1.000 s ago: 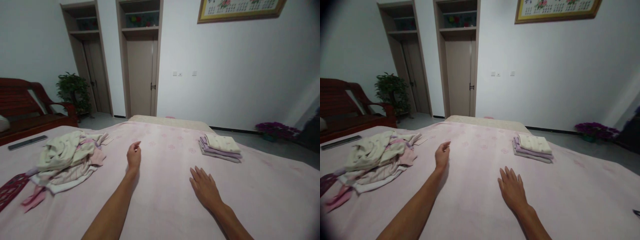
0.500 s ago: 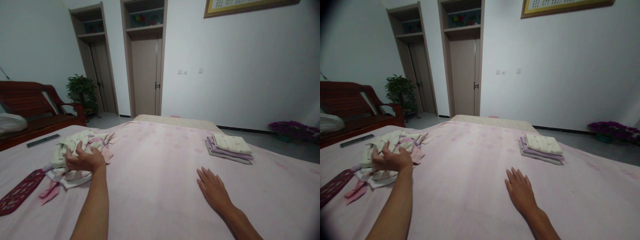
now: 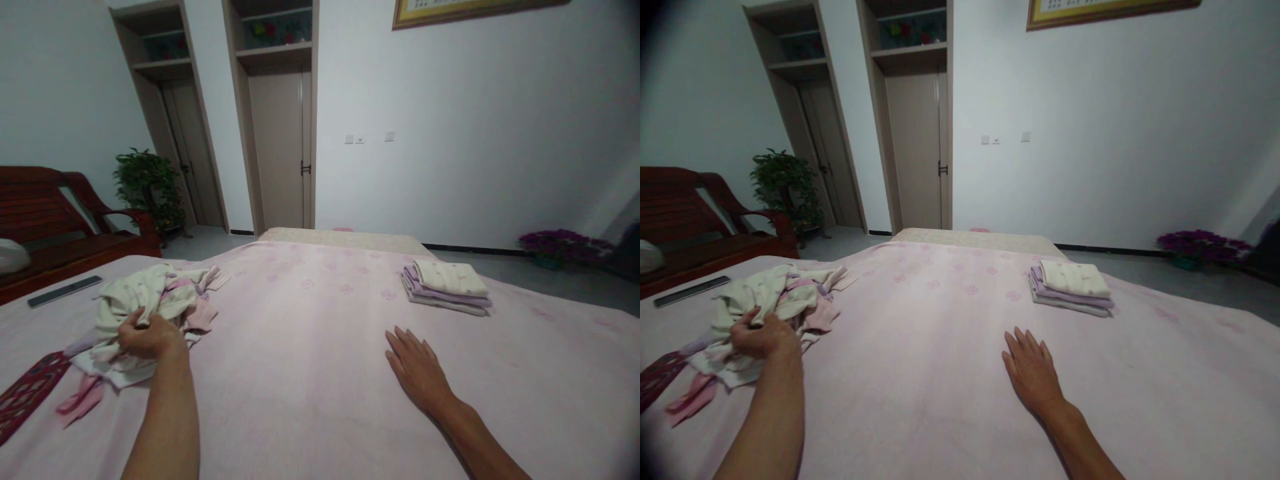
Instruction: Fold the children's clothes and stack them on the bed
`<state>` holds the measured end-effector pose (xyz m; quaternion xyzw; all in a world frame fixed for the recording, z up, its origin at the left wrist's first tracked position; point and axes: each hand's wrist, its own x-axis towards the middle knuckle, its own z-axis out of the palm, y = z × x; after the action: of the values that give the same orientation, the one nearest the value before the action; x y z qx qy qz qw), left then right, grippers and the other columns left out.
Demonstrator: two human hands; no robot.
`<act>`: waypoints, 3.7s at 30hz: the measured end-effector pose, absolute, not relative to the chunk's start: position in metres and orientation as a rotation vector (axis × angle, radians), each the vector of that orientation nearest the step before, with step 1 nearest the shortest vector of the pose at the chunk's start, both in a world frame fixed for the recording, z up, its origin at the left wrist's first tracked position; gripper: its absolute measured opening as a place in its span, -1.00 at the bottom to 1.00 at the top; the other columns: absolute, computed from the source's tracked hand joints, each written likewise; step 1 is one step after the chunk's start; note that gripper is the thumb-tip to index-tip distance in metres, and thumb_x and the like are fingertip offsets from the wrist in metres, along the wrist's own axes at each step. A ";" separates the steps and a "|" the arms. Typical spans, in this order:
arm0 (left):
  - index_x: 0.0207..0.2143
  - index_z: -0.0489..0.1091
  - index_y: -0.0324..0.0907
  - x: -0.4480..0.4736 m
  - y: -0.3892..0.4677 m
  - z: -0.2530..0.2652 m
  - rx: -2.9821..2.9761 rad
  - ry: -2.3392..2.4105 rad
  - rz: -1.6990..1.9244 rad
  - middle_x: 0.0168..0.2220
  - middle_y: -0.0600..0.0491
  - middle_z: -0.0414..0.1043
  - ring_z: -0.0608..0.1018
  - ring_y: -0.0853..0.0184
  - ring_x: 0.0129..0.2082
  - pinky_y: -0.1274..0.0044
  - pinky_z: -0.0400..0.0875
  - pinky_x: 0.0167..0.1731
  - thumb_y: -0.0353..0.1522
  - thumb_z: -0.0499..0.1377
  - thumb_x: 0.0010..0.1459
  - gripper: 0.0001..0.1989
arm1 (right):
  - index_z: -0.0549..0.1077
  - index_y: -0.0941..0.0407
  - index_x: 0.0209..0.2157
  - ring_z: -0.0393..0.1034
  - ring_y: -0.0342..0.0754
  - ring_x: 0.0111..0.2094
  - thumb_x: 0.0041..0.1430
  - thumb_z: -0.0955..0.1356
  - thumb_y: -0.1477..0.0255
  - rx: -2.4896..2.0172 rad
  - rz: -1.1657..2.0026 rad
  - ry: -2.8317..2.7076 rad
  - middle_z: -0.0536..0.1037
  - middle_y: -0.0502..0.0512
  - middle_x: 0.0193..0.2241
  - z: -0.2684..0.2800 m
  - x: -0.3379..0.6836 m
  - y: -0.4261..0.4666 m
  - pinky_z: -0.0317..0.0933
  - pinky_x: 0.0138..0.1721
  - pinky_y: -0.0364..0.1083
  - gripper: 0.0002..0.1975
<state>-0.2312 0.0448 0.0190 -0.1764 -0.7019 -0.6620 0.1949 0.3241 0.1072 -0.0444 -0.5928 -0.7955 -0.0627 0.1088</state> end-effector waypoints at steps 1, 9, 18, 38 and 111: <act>-0.02 0.26 -0.24 -0.226 0.049 0.025 -0.440 -1.947 -1.869 -0.23 0.01 0.25 0.34 0.13 -0.15 0.14 0.24 0.02 -0.51 0.03 0.06 -0.62 | 0.30 0.03 0.27 -0.01 0.17 0.36 0.36 0.11 0.21 -1.743 -0.177 -2.339 0.21 0.10 0.33 -0.044 0.324 0.107 -0.13 0.32 0.25 -0.47; -0.11 0.50 -0.22 -0.097 0.092 0.075 -1.004 -1.807 -2.094 -0.49 0.21 0.21 0.25 0.43 -0.51 0.59 0.28 -0.40 -0.30 0.23 0.06 -0.67 | 0.27 0.04 0.29 -0.03 0.17 0.37 0.37 0.12 0.22 -1.761 -0.139 -2.340 0.20 0.11 0.34 -0.043 0.324 0.107 -0.17 0.33 0.24 -0.47; -0.12 0.54 -0.10 0.066 0.071 0.068 -2.782 -1.542 -1.447 -0.14 0.00 0.55 0.55 0.26 -0.16 0.47 0.38 -0.08 -0.27 0.16 0.27 -0.78 | 0.32 0.07 0.26 0.04 0.11 0.35 0.34 0.16 0.30 -1.686 -0.039 -2.280 0.27 0.11 0.30 -0.042 0.328 0.107 -0.14 0.34 0.18 -0.50; 0.07 0.37 -0.19 -0.009 0.111 -0.018 -1.942 -2.298 -0.994 0.00 -0.09 0.50 0.52 0.15 -0.03 0.38 0.32 -0.01 -0.38 0.12 0.22 -0.64 | 0.39 0.14 0.18 0.39 0.08 0.09 0.29 0.25 0.30 -1.330 0.308 -2.038 0.51 0.22 0.09 -0.028 0.330 0.102 0.22 0.17 0.10 -0.53; -0.23 0.51 -0.11 0.005 0.113 0.024 -3.077 -1.811 -0.387 -0.40 0.09 0.49 0.48 0.32 -0.42 0.58 0.26 -0.42 -0.34 0.12 0.07 -0.77 | 0.49 0.16 -0.08 0.29 -0.16 -0.49 -0.09 0.48 0.27 -1.304 1.492 -2.029 0.46 -0.03 -0.44 0.042 0.361 0.091 0.06 -0.56 -0.22 -0.50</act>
<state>0.0048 0.1127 0.0241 -0.8353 -0.4915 -0.1051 -0.2229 0.3613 0.0914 0.0422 -0.4546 -0.7070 0.5200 0.1522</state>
